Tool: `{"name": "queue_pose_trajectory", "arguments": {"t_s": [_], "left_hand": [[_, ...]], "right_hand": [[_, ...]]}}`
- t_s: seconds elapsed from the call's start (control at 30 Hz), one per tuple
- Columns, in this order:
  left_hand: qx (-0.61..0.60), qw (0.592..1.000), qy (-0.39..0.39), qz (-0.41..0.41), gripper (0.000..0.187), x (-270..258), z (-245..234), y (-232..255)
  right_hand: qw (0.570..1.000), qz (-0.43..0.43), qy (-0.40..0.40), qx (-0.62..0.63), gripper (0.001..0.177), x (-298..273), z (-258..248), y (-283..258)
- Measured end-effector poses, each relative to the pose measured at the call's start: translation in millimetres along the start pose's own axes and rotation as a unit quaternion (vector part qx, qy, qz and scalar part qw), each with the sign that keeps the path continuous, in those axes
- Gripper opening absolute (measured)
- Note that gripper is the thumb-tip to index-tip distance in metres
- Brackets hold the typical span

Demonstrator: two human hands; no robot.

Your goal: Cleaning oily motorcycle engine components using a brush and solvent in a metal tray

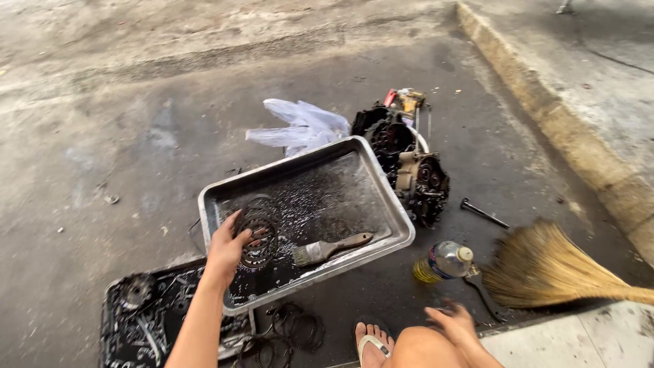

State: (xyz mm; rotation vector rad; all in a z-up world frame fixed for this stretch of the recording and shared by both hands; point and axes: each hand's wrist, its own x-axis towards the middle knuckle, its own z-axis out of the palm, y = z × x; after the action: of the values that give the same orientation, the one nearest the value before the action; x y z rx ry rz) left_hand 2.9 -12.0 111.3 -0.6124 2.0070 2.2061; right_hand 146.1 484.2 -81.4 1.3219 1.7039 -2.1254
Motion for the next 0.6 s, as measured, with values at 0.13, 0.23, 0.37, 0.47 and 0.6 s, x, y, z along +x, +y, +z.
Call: {"name": "queue_pose_trajectory", "arguments": {"t_s": [0.13,0.23,0.37,0.47,0.6], "left_hand": [[0.128,0.992,0.002,0.013,0.053,-0.2,-4.3,19.4],[0.196,0.980,-0.017,0.037,0.048,-1.9,-7.4,26.5],[0.313,0.946,-0.015,0.080,0.048,6.0,-16.0,31.1],[0.289,0.955,-0.012,0.066,0.046,-3.2,-15.3,36.6],[0.190,0.978,-0.061,0.066,0.043,7.1,-24.0,23.4]], "right_hand": [[0.961,-0.162,0.089,-0.206,0.102,12.2,5.4,-10.7],[0.928,-0.263,0.121,-0.235,0.115,46.9,23.1,-6.9],[0.853,-0.402,0.203,-0.263,0.088,101.8,43.3,6.0],[0.780,-0.513,0.236,-0.268,0.070,111.5,41.9,-1.4],[0.610,-0.674,0.240,-0.341,0.073,90.9,36.8,-66.4]]}}
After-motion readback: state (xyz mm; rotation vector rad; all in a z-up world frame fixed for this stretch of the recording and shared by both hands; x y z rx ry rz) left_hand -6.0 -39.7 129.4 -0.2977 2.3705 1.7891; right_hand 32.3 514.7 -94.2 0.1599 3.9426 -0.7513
